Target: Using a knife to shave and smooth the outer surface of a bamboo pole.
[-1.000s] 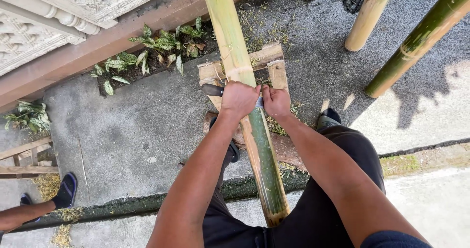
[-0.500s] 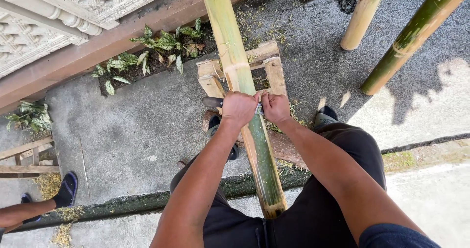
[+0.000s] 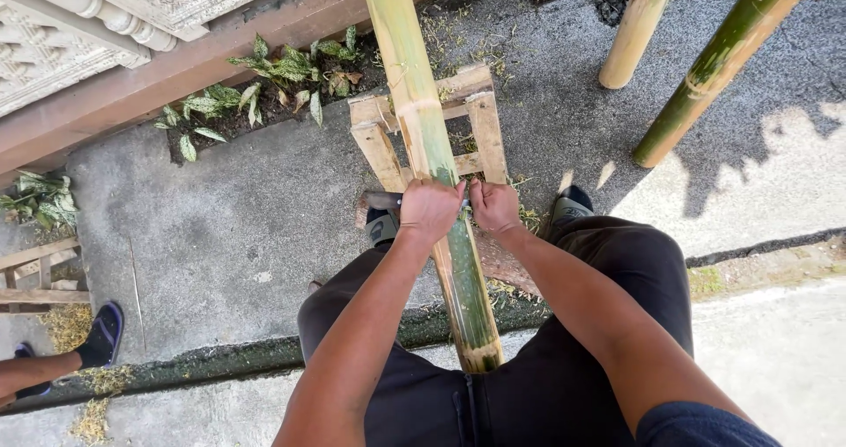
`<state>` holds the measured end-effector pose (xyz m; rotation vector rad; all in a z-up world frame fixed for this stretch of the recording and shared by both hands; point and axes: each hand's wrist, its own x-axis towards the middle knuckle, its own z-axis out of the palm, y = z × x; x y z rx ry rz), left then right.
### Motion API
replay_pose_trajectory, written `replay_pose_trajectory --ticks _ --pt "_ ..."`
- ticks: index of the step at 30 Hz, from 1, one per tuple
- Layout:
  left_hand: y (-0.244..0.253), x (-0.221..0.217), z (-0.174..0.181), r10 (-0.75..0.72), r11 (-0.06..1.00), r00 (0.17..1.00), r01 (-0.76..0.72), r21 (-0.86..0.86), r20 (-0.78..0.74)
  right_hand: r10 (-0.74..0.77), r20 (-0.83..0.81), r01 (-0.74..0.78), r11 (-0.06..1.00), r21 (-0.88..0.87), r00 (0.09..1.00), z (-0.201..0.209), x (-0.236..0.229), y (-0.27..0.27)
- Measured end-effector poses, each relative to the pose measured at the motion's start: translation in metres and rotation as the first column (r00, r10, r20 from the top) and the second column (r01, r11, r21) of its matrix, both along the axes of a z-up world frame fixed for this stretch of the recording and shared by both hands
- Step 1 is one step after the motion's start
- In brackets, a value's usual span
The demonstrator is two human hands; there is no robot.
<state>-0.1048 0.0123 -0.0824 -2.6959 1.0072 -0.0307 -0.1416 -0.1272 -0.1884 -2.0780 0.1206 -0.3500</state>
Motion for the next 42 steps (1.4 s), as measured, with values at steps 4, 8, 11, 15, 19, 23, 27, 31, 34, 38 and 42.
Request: replay_pose_trajectory --ticks 4,8,11,15,19,23,27,31,34,38,42 --pt "0.001 -0.013 -0.002 0.002 1.0 0.999 -0.001 -0.029 0.039 -0.009 -0.013 0.009 1.0 0.01 1.0 0.007 -0.013 0.0" --pt "0.005 -0.027 -0.005 0.008 0.999 1.0 -0.007 -0.038 0.015 0.004 -0.058 -0.004 1.0 -0.003 0.998 0.003 -0.025 0.001" --pt "0.006 -0.038 -0.011 0.004 0.997 0.999 0.0 -0.078 0.048 -0.004 -0.018 0.004 1.0 -0.022 1.0 -0.002 -0.034 0.0" --pt "0.007 -0.051 -0.013 -0.005 0.992 0.997 0.016 -0.128 0.083 0.012 0.006 -0.012 0.998 -0.066 1.0 -0.002 -0.047 -0.001" --pt "0.005 -0.063 -0.01 0.004 0.997 0.996 0.003 -0.082 0.087 0.017 0.037 -0.015 0.999 -0.051 0.999 0.002 -0.059 -0.001" --pt "0.004 -0.073 -0.004 0.023 0.999 1.0 -0.024 -0.022 -0.006 0.053 0.051 -0.049 0.997 -0.067 0.997 0.0 -0.068 -0.003" --pt "0.006 -0.09 -0.014 0.006 0.997 0.999 -0.002 -0.073 0.052 0.076 0.033 -0.074 0.995 -0.066 0.997 -0.002 -0.083 -0.004" --pt "0.006 -0.12 -0.015 0.033 0.997 0.999 -0.032 -0.075 0.011 0.12 0.064 -0.113 0.988 -0.106 0.991 -0.011 -0.112 -0.005" --pt "0.008 -0.154 -0.017 0.07 0.994 0.997 -0.072 -0.086 -0.029 0.168 -0.055 -0.174 0.975 -0.139 0.984 -0.015 -0.141 -0.009" --pt "0.015 -0.174 -0.005 0.122 0.987 0.974 -0.14 -0.081 -0.189 0.374 -0.378 -0.43 0.9 -0.073 0.847 -0.008 -0.158 -0.016" --pt "0.017 -0.137 0.0 0.134 0.979 0.983 -0.151 -0.138 -0.128 0.376 -0.45 -0.425 0.905 -0.01 0.81 0.024 -0.12 -0.018"
